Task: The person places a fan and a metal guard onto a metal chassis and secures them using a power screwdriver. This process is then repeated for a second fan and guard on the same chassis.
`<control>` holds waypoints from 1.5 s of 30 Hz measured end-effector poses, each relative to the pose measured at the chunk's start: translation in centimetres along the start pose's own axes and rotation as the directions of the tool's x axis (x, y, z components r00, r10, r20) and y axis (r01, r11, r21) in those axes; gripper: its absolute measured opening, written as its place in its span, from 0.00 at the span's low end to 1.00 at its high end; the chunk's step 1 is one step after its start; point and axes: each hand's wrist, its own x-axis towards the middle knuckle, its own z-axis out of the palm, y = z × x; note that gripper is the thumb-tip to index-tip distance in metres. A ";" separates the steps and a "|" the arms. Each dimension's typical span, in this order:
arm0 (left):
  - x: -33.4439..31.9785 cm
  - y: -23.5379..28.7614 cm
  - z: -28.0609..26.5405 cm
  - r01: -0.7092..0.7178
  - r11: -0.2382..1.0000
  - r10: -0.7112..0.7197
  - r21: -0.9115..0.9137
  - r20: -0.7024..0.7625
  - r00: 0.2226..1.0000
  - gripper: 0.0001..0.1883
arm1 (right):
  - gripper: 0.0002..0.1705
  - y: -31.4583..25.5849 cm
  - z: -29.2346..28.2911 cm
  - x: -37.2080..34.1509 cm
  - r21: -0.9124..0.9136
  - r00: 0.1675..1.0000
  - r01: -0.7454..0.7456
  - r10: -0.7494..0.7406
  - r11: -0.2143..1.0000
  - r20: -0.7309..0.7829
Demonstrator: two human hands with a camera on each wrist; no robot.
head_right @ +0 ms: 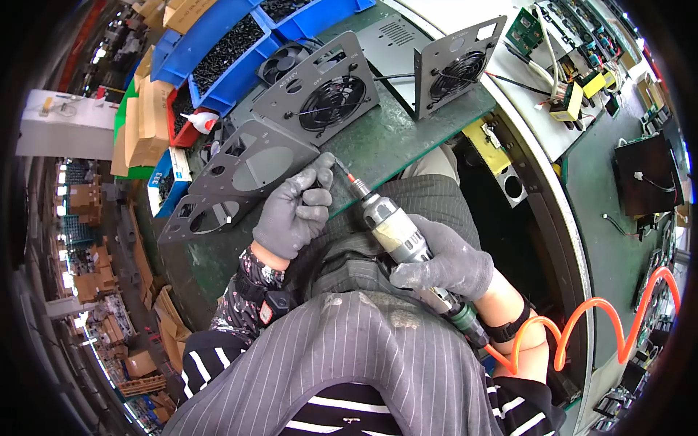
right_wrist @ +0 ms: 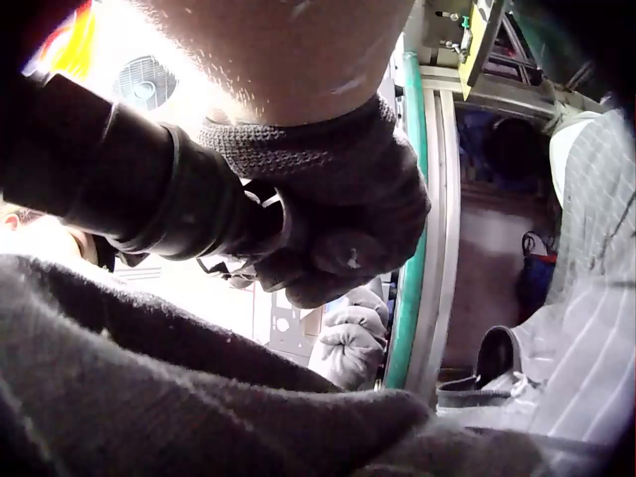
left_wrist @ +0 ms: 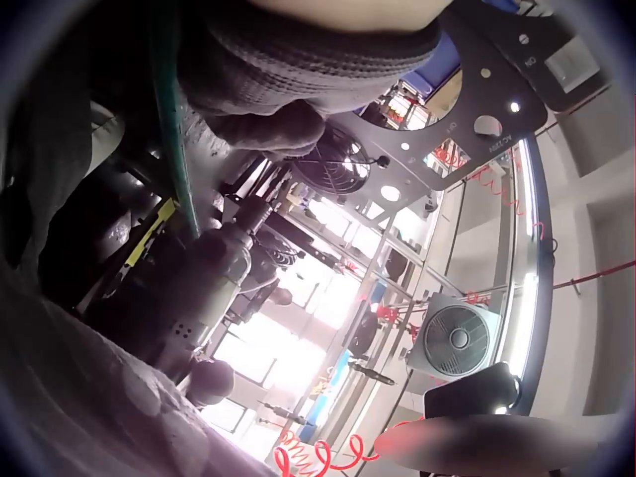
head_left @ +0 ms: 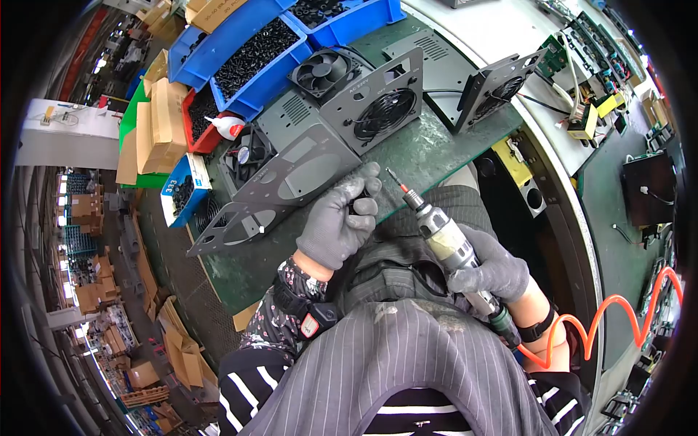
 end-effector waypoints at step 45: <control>-8.2 3.1 12.9 -0.192 -0.268 0.331 0.944 0.277 0.902 0.12 | 0.40 1.2 -1.1 3.0 -0.127 0.998 0.057 -0.060 0.990 -0.021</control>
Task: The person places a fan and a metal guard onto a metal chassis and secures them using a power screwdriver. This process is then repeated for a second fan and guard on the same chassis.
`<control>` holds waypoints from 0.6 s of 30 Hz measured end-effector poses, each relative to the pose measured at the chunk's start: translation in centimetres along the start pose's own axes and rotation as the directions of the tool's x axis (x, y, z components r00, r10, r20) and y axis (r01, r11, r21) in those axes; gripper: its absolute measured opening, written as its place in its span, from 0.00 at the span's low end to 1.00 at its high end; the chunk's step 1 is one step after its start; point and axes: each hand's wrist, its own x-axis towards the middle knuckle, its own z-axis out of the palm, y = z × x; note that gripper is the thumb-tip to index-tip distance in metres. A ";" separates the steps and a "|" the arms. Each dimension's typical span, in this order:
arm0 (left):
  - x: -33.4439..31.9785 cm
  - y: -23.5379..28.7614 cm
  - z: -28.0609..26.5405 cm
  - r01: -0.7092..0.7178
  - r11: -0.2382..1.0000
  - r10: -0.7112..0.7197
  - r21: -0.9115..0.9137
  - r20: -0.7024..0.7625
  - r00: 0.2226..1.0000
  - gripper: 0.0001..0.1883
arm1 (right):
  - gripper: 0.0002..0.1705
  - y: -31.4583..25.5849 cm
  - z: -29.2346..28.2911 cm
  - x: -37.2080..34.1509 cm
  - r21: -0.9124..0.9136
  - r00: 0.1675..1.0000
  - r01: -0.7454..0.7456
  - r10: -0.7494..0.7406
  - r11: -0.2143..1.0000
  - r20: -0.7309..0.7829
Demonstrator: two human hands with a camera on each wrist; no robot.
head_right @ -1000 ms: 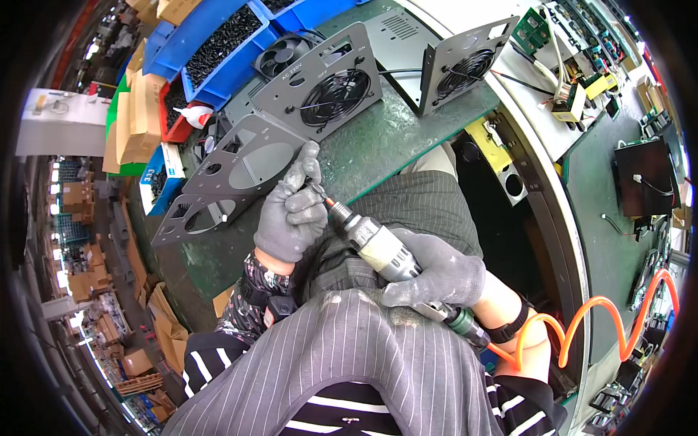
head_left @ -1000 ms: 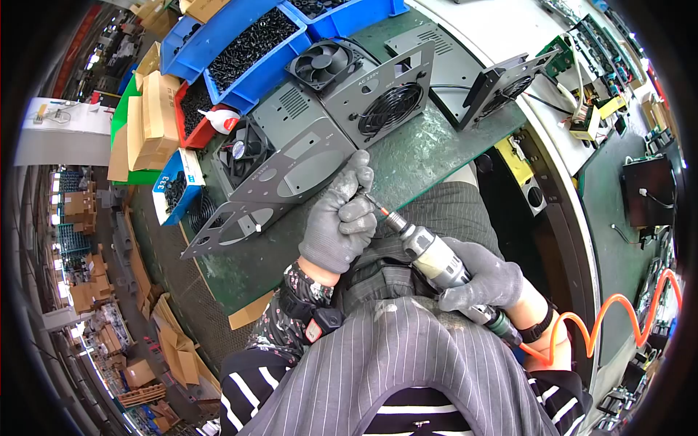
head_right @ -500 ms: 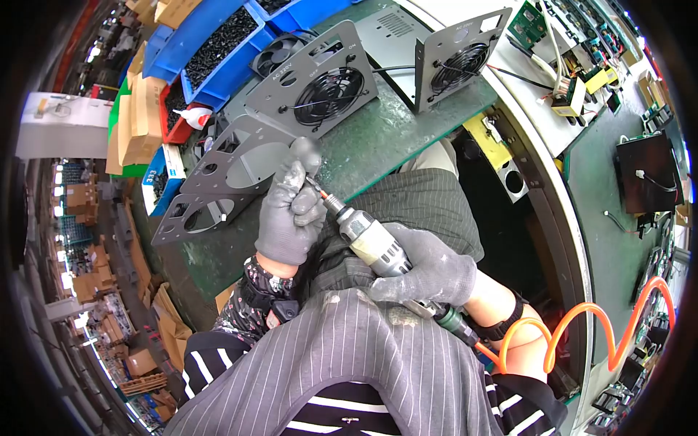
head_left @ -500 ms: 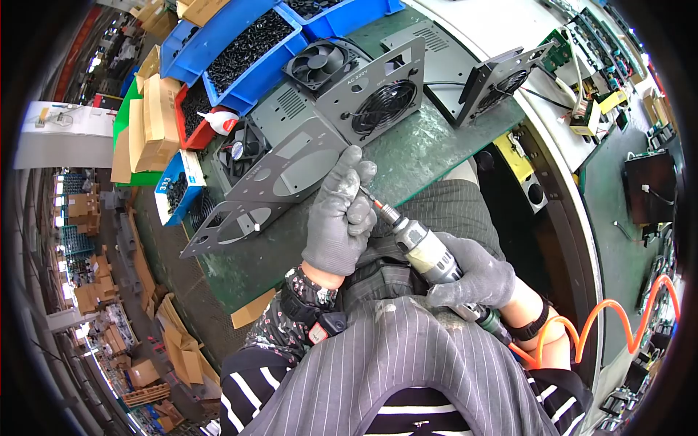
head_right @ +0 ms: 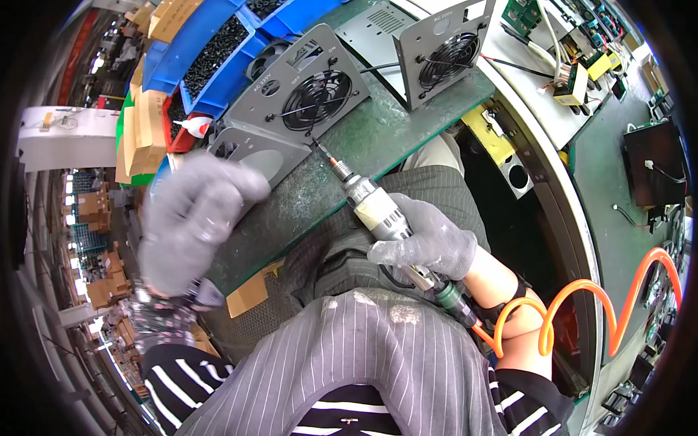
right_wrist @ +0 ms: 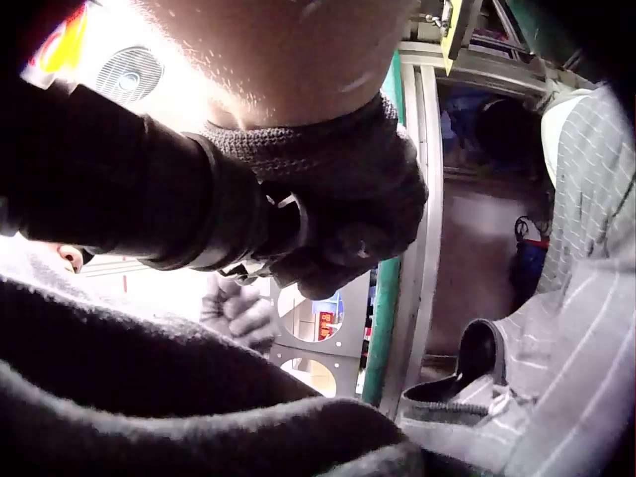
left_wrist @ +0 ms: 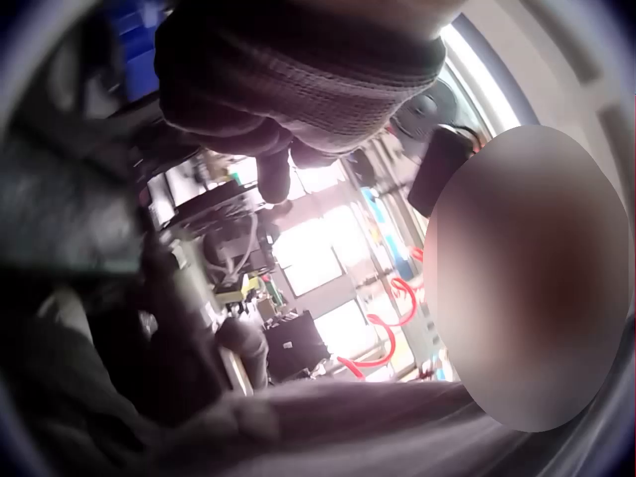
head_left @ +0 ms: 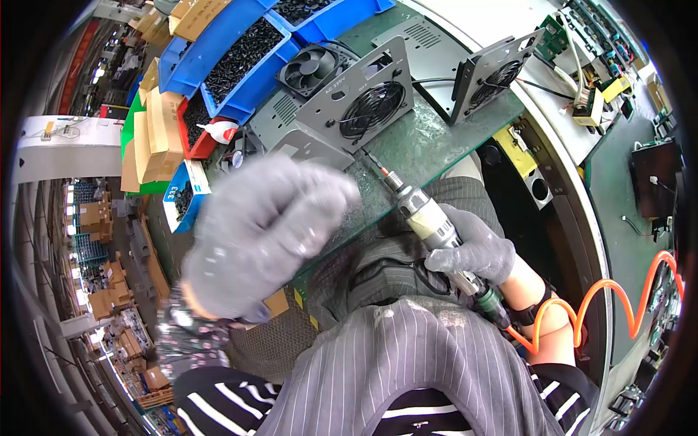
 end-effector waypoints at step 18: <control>13.0 0.9 -2.6 -0.106 0.527 -0.336 0.843 0.321 0.885 0.42 | 0.39 0.4 1.0 1.9 0.031 0.999 0.044 -0.044 0.999 -0.027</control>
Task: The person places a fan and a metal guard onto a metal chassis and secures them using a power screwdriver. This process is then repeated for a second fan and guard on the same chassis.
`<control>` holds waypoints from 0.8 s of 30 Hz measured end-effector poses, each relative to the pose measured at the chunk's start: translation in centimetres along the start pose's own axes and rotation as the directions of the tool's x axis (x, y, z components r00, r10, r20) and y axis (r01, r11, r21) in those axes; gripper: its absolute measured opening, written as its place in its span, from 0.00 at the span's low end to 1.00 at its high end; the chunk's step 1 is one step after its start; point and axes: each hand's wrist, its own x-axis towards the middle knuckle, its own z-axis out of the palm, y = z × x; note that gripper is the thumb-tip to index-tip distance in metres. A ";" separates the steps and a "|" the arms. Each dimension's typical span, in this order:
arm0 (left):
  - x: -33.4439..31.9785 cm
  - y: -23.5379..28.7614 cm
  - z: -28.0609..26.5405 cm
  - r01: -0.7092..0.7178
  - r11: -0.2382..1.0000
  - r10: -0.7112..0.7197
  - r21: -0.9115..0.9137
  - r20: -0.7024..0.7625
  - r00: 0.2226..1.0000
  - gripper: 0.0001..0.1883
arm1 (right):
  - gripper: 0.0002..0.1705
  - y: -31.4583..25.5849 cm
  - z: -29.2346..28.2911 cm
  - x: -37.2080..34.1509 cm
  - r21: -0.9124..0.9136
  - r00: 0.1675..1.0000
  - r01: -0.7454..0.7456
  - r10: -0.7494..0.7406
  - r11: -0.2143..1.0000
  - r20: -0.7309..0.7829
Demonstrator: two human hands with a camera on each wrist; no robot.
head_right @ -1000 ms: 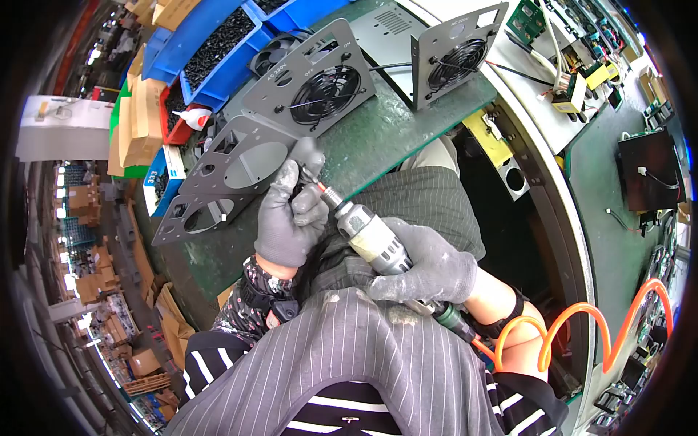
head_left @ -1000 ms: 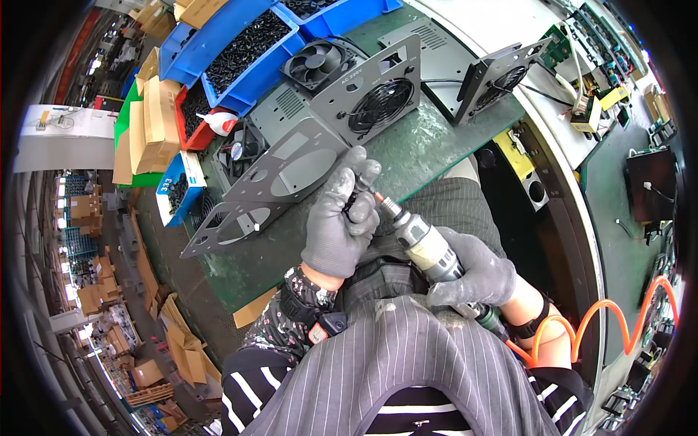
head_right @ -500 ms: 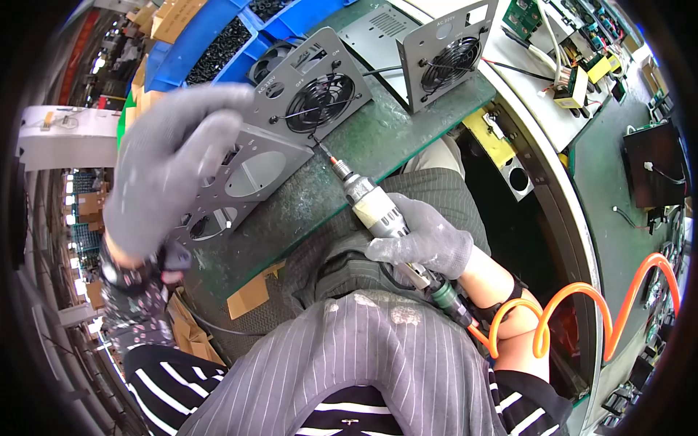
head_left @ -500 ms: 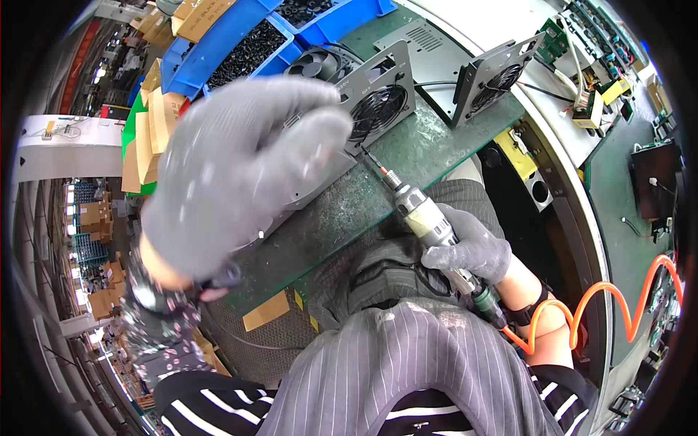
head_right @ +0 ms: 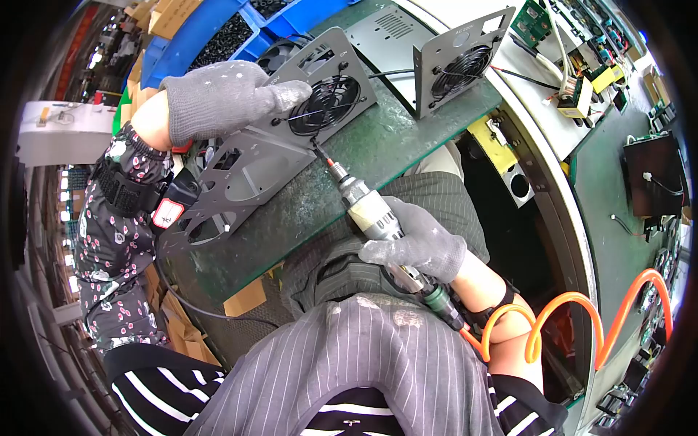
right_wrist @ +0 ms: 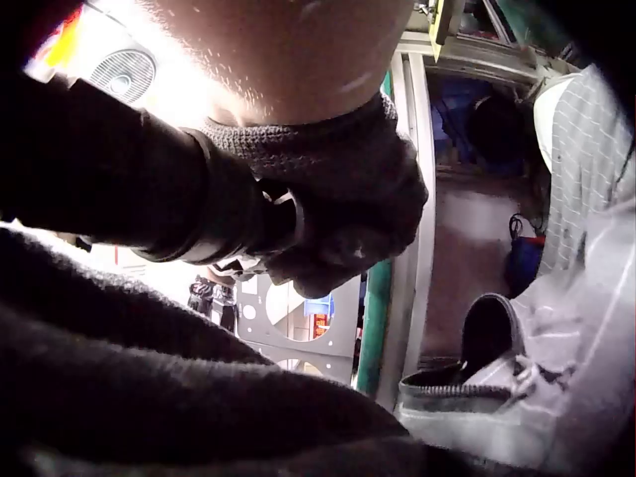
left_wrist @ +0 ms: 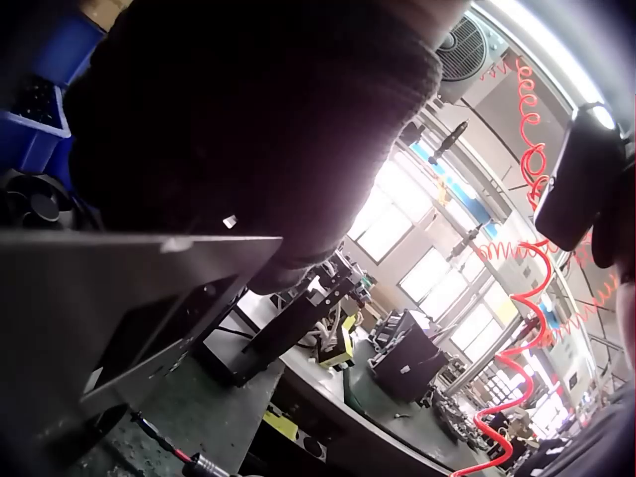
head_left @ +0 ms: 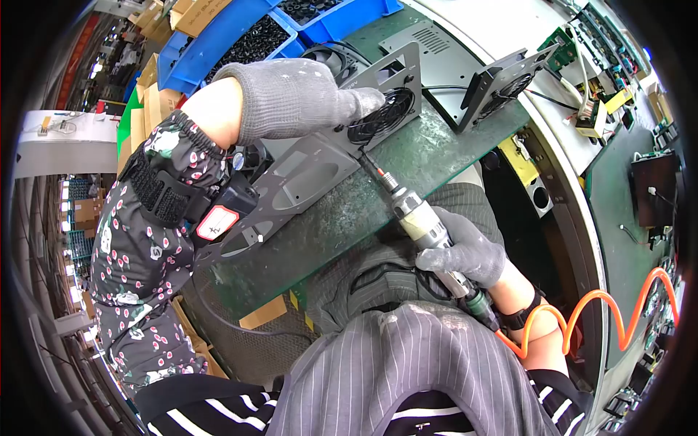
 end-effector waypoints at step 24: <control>-2.0 4.2 -0.4 -0.161 0.947 0.175 0.278 -0.025 0.984 0.32 | 0.28 2.0 -2.3 -4.5 0.079 0.999 -0.040 0.037 0.996 0.039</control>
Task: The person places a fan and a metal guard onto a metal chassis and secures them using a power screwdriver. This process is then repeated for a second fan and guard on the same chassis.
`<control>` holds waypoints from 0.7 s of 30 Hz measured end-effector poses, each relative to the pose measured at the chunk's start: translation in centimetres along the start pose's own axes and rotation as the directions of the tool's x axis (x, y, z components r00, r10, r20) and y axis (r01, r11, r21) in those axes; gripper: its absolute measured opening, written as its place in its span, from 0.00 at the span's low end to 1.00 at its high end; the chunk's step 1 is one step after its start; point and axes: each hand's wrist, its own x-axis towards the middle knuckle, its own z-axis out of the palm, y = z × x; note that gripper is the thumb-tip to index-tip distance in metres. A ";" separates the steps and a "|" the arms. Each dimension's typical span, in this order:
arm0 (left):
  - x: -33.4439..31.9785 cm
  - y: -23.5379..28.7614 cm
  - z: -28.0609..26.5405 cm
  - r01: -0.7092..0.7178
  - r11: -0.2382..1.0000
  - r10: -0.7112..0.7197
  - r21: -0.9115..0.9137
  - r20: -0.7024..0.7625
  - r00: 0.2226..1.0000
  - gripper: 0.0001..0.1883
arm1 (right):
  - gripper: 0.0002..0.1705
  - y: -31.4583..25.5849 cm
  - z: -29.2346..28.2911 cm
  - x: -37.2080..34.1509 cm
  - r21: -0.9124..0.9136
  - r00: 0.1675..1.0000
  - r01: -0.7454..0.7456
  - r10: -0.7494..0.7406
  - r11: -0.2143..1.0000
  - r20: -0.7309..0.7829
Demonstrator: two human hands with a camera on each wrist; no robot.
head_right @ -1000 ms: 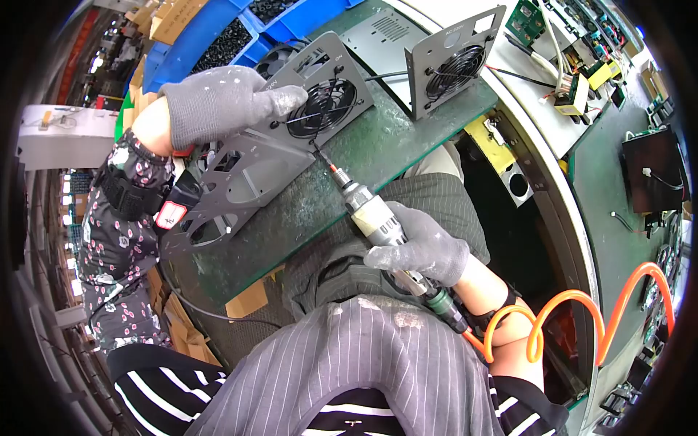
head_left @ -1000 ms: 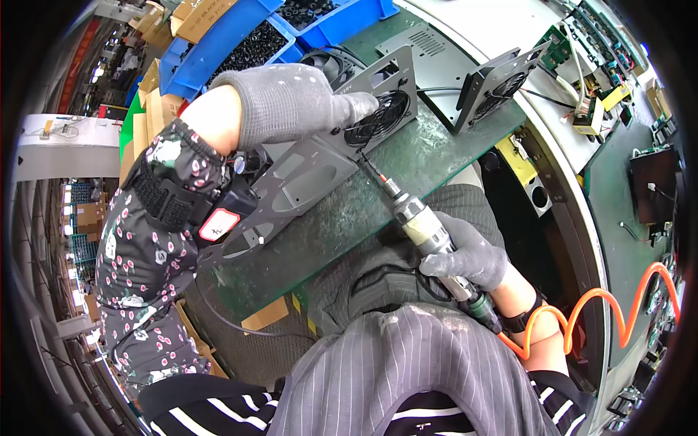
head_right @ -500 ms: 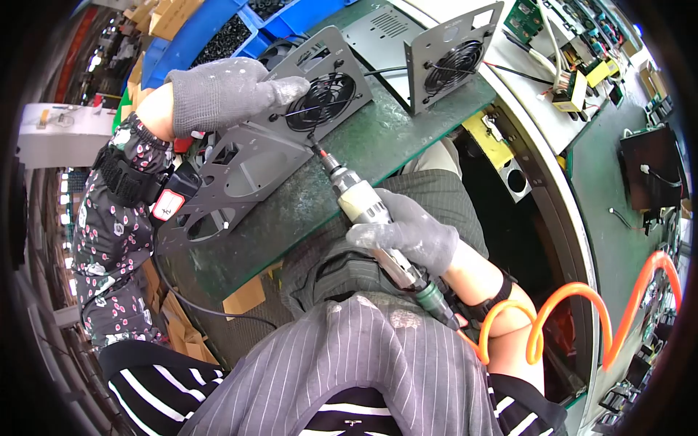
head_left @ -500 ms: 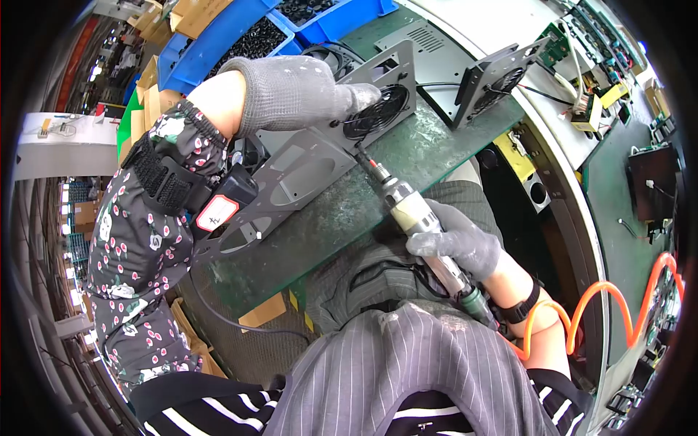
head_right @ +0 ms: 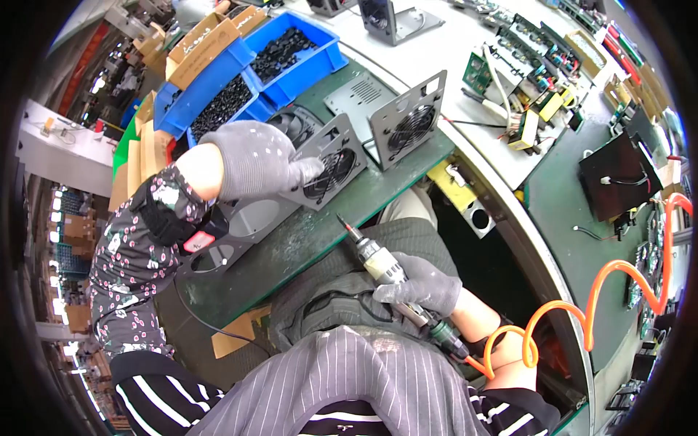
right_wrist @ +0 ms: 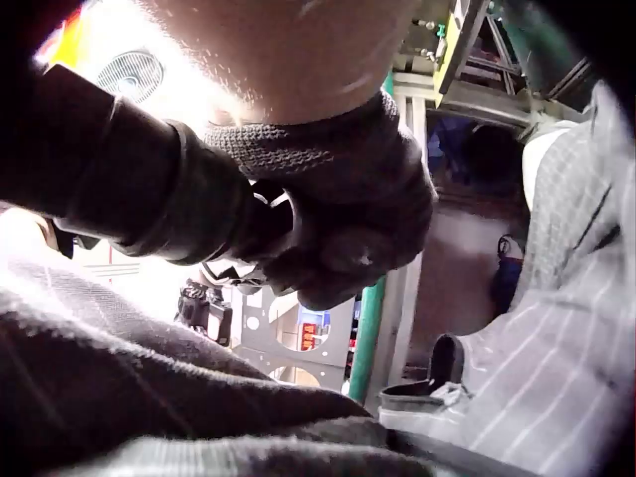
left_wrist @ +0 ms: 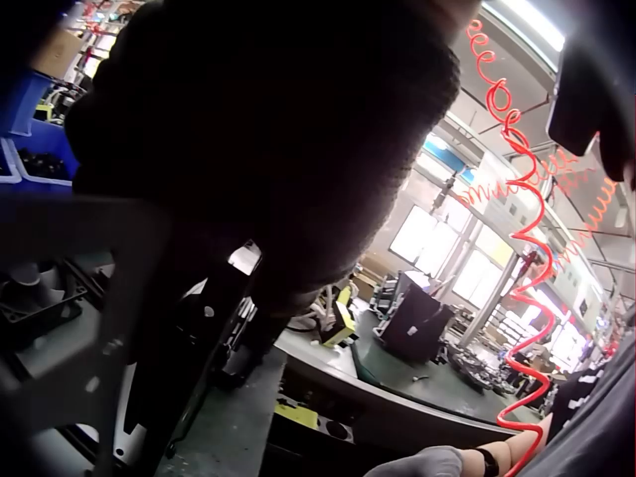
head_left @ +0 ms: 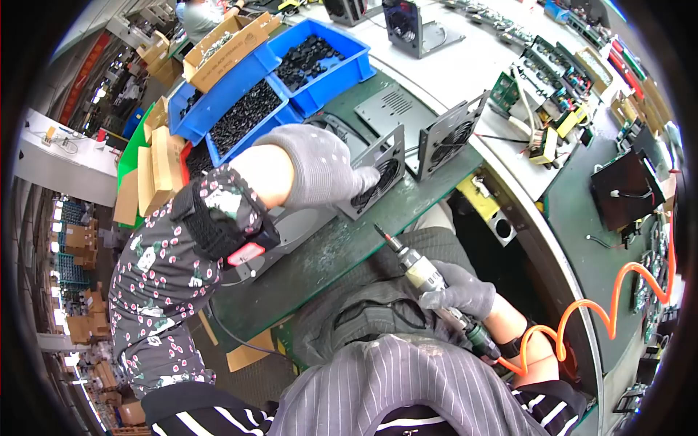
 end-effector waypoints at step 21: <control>0.8 5.2 19.5 0.222 -0.866 0.236 -0.447 0.025 0.971 0.18 | 0.38 -1.2 -0.9 -0.2 -0.194 0.996 -0.043 0.026 0.980 -0.090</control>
